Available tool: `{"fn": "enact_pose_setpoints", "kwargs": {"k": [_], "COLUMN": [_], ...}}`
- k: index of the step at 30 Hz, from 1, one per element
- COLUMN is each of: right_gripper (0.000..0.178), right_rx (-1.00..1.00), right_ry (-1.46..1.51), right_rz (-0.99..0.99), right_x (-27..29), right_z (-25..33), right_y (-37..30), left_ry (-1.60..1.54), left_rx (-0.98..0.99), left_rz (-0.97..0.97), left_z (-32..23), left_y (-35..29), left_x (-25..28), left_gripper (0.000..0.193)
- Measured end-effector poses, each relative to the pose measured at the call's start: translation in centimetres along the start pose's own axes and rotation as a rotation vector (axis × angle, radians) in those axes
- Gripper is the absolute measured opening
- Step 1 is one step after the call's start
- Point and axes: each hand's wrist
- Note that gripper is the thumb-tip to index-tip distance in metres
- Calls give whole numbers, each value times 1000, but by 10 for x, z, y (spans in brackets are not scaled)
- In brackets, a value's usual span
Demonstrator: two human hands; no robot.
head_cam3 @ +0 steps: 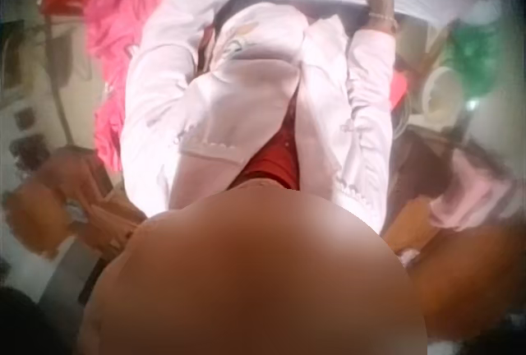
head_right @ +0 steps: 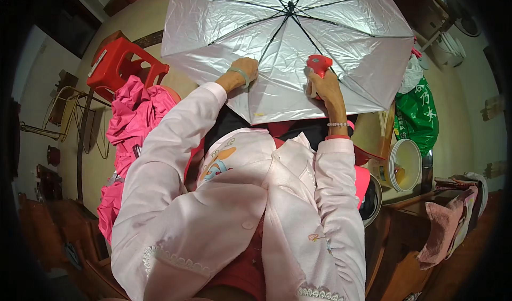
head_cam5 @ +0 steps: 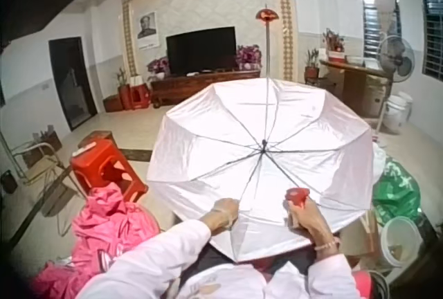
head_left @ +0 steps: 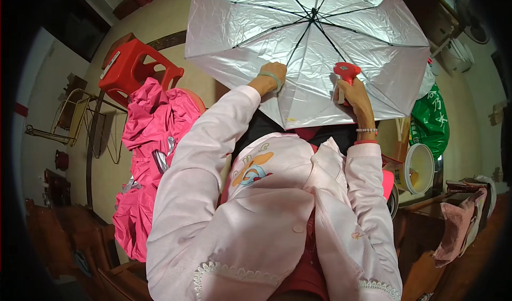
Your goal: Attaching umbrella fabric to the metal frames.
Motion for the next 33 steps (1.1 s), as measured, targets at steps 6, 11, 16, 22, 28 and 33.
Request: {"fn": "enact_pose_setpoints", "kwargs": {"k": [6,11,16,22,28,33], "right_gripper": [26,28,28,29,29,27], "right_rx": [-324,-397,-370,-378,-417,-420], "right_ry": [670,835,795,812,811,808], "right_rz": [327,364,415,409,371,530], "right_x": [-8,-9,-13,-18,-19,-35], "right_z": [-14,-29,-27,-31,-29,-11], "right_y": [-5,2,1,6,4,-6], "left_ry": [2,-150,-267,-78,-138,-277], "left_rx": [178,277,300,233,206,230], "left_rz": [-100,-51,-92,-142,-185,-201], "left_z": [-4,-30,-44,-37,-44,-41], "left_y": [1,8,9,10,20,19], "left_x": [-5,-14,-30,-44,-43,-44], "left_gripper": [20,19,19,18,20,20]}}
Point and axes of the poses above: each hand's wrist, its own y-axis towards the middle knuckle, its own x-axis out of the back of the hand, z = x × y, and after that the axes turned 15 degrees about -x, right-handed
